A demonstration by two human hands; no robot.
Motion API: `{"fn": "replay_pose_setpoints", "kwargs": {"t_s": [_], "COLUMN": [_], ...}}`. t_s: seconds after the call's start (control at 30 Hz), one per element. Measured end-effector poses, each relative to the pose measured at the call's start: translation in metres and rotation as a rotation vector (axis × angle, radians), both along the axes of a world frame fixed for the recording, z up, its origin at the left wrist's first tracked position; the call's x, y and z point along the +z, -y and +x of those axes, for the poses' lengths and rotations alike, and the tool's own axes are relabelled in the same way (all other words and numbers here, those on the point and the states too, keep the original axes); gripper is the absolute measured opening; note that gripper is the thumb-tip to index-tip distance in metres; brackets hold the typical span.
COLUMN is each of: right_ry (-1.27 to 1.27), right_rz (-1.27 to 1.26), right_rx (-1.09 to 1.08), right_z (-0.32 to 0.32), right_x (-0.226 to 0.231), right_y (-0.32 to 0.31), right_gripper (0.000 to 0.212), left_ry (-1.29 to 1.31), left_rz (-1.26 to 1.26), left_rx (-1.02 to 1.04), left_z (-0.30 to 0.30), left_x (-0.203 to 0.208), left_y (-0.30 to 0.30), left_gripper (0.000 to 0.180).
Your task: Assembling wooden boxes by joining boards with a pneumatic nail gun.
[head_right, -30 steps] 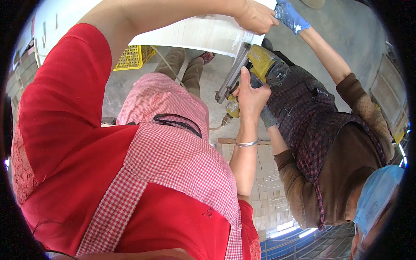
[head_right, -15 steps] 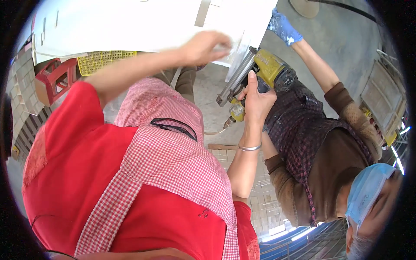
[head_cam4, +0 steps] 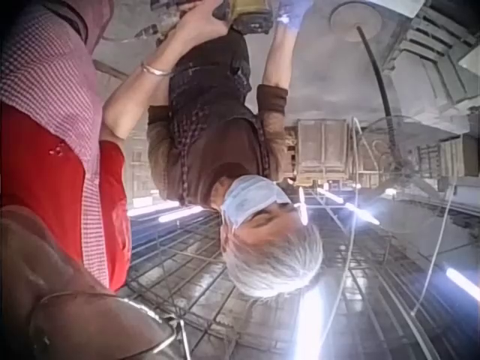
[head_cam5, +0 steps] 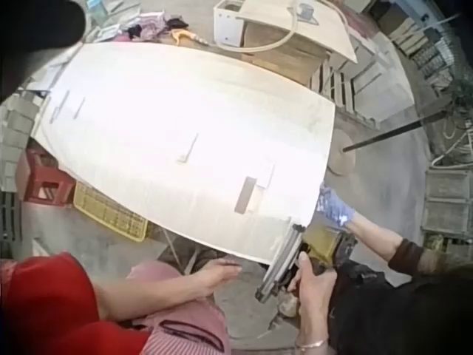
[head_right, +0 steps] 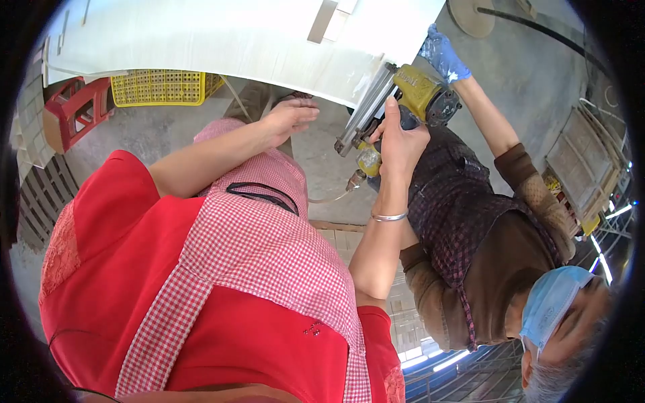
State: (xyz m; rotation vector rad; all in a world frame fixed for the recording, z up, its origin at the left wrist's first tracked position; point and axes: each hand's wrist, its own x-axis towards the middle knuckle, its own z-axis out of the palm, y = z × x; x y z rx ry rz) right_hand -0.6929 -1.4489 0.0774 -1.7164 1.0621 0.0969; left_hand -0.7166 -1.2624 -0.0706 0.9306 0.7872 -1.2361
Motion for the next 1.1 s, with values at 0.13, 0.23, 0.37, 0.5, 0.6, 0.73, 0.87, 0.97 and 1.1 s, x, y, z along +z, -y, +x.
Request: {"fn": "replay_pose_setpoints", "kwargs": {"t_s": [0.13,0.23,0.37,0.5,0.6,0.73,0.87,0.97,1.1], "right_ry": [-0.017,-0.01,-0.001,-0.01,-0.024,-0.031,-0.033,-0.028,-0.063], "right_rz": [-0.006,-0.008,-0.005,0.002,0.007,0.026,0.033,0.004,0.004], "right_rx": [-0.007,-0.015,-0.023,-0.027,-0.027,-0.046,-0.032,-0.006,0.032], "right_z": [-0.005,-0.008,-0.009,-0.01,-0.01,-0.009,-0.008,-0.007,-0.005], "right_x": [0.0,-0.002,-0.003,-0.004,-0.005,-0.005,-0.005,-0.004,-0.001], "right_y": [-0.002,-0.002,-0.002,0.0,0.001,0.003,0.004,0.004,0.007], "right_gripper": [0.033,0.033,0.032,0.032,0.032,0.033,0.033,0.03,0.03], "left_ry": [0.008,0.002,-0.01,-0.021,-0.03,-0.03,-0.036,-0.046,-0.072], "left_rz": [-0.05,-0.065,-0.063,-0.063,-0.065,-0.081,-0.102,-0.116,-0.14], "left_rx": [-0.017,-0.018,0.006,0.042,0.058,0.093,0.162,0.187,0.215], "left_z": [-0.001,-0.002,0.0,0.001,0.001,0.002,0.005,0.007,0.006], "left_x": [-0.002,0.0,0.001,0.001,-0.003,-0.005,-0.007,-0.009,-0.01], "left_y": [0.016,0.019,0.018,0.016,0.015,0.014,0.013,0.014,0.015], "left_gripper": [0.032,0.032,0.03,0.029,0.028,0.029,0.03,0.032,0.034]}}
